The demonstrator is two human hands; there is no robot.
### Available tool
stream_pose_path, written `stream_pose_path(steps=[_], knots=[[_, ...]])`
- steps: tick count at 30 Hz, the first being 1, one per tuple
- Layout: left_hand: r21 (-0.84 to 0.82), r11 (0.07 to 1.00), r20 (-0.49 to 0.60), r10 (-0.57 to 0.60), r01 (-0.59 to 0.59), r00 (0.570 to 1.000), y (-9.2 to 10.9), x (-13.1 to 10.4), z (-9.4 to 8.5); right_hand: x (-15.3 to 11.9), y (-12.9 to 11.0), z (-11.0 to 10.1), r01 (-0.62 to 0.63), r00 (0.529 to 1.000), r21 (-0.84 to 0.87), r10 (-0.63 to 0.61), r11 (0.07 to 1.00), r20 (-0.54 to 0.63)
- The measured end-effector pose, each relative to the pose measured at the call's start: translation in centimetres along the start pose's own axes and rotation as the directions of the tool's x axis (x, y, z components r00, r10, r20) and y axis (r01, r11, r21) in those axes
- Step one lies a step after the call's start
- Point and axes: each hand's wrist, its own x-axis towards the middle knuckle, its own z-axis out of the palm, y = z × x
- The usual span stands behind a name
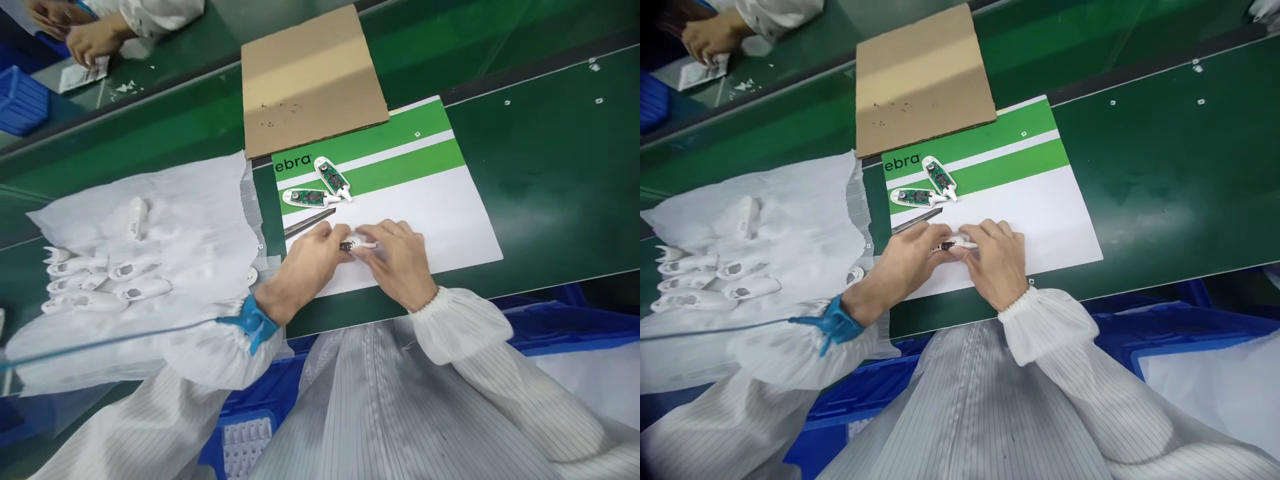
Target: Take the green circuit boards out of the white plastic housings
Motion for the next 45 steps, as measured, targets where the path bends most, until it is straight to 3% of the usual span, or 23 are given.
stream_pose_path(steps=[3, 6, 10, 14, 16, 21, 27, 29, 31, 34, 36, 42, 45], knots=[[-0.2, 0.976, -0.023, -0.096, 0.09, 0.995, -0.4, 0.0, -0.8, 0.1, -0.6, 0.9, 0.03, 0.997, -0.04, -0.033, 0.999, -0.074], [-0.251, 0.962, -0.047, -0.123, 0.108, 0.991, -0.2, -0.1, -0.8, 0.0, -0.9, 1.5, 0.031, 0.996, -0.073, -0.037, 0.997, -0.082], [-0.263, 0.962, -0.067, -0.092, 0.072, 0.993, 0.5, -0.4, 0.7, -0.5, -1.2, 2.0, 0.001, 0.995, -0.114, -0.013, 0.993, -0.099], [-0.307, 0.95, -0.169, -0.121, 0.064, 0.978, 0.8, -0.8, 2.2, -0.8, -1.3, 2.5, -0.004, 0.991, -0.141, -0.015, 0.99, -0.133], [-0.313, 0.95, -0.187, -0.08, 0.018, 0.979, 0.5, -1.1, 2.4, -0.6, -1.0, 2.3, 0.004, 0.995, -0.147, -0.019, 0.989, -0.103], [-0.171, 0.976, -0.124, 0.113, -0.133, 0.986, -0.9, -1.9, 1.0, 0.0, 0.0, 0.4, 0.041, 0.999, 0.046, -0.042, 0.998, 0.019], [-0.234, 0.972, 0.121, 0.032, -0.002, 0.992, -1.3, -1.9, -1.4, -0.1, -0.3, -1.3, 0.021, 0.996, 0.193, -0.038, 0.981, 0.083], [-0.223, 0.974, 0.093, 0.048, -0.026, 0.995, -0.8, -2.0, -0.9, -0.2, -0.4, -1.3, 0.043, 0.994, 0.149, -0.057, 0.988, 0.094], [-0.148, 0.986, -0.003, 0.073, -0.073, 0.997, -0.2, -2.3, 0.2, -0.4, -0.5, -1.3, 0.117, 0.989, 0.015, -0.118, 0.993, 0.088], [-0.037, 0.995, -0.133, 0.087, -0.093, 0.987, 0.7, -2.8, 2.1, -0.6, -0.5, -1.3, 0.278, 0.96, -0.211, -0.264, 0.937, 0.09], [-0.021, 0.996, -0.167, 0.083, -0.087, 0.982, 1.0, -3.2, 2.9, -0.7, -0.6, -1.4, 0.354, 0.935, -0.271, -0.338, 0.895, 0.104], [0.073, 0.99, -0.146, 0.127, -0.117, 0.981, 1.2, -3.3, 2.8, -0.7, -0.5, -1.3, 0.41, 0.911, -0.269, -0.38, 0.871, 0.158], [0.149, 0.97, -0.076, 0.202, -0.189, 0.976, 1.1, -2.8, 2.3, -0.3, -0.6, -1.2, 0.424, 0.901, -0.242, -0.378, 0.873, 0.213]])
